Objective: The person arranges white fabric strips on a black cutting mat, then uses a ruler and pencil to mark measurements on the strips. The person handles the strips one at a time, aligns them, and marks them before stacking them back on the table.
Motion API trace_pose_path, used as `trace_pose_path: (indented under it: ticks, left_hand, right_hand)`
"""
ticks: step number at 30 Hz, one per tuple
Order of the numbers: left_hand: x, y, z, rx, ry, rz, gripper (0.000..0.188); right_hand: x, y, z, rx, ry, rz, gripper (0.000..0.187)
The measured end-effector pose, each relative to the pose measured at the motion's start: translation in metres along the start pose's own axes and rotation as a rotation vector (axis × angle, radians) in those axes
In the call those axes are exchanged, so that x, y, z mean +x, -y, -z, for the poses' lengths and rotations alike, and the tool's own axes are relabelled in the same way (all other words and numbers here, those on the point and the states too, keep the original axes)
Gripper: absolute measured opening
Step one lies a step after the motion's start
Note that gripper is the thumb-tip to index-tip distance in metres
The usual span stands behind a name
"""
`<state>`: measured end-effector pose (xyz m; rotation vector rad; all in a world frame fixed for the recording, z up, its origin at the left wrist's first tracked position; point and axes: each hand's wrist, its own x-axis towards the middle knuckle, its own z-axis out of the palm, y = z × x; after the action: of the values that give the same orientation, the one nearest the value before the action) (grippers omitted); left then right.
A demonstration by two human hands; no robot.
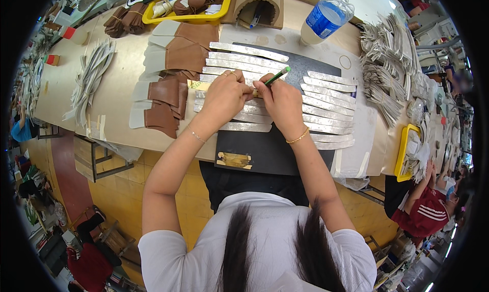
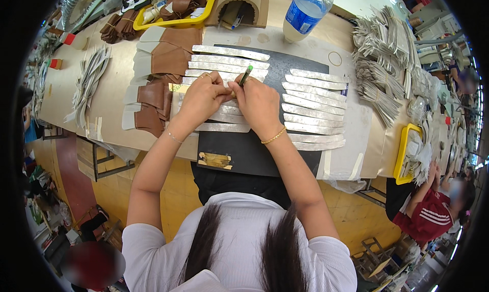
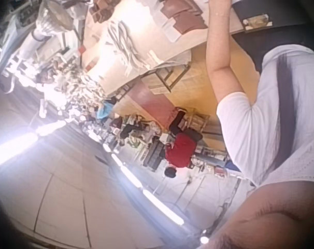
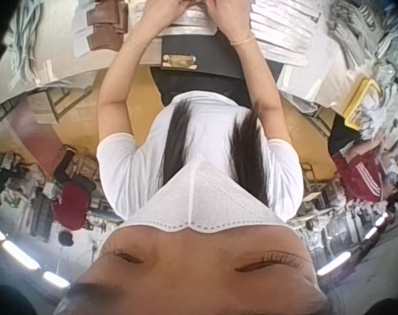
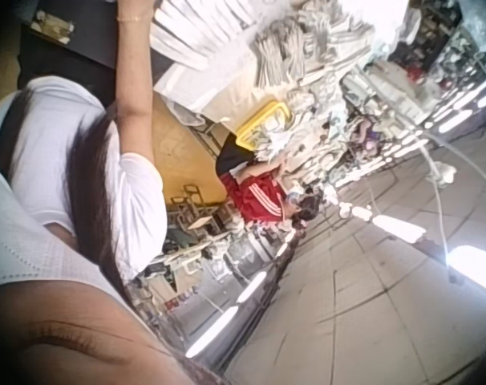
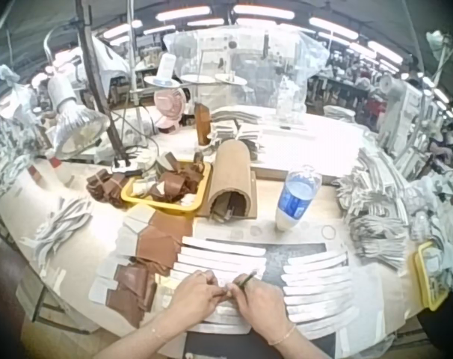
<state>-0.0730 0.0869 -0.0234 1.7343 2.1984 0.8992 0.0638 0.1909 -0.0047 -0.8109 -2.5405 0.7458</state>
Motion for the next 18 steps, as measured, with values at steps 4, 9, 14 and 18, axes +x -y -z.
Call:
trace_pose_path:
  ticks: [4, 9, 14, 18]
  left_hand:
    - [0.000, 0.000, 0.002, -0.009, 0.014, 0.000, 0.012]
    - [0.000, -0.006, 0.014, -0.094, 0.017, 0.056, 0.018]
    - [0.012, 0.005, 0.006, -0.052, -0.045, -0.009, 0.018]
    - [0.015, 0.005, 0.003, -0.050, -0.008, 0.010, 0.018]
  right_hand:
    - [0.004, -0.004, 0.004, 0.108, 0.005, -0.052, 0.026]
    - [0.001, -0.020, 0.024, 0.439, -0.198, -0.192, 0.028]
    - [-0.002, -0.026, 0.039, 0.475, -0.180, -0.251, 0.029]
    - [-0.008, -0.030, 0.029, 0.539, -0.221, -0.242, 0.030]
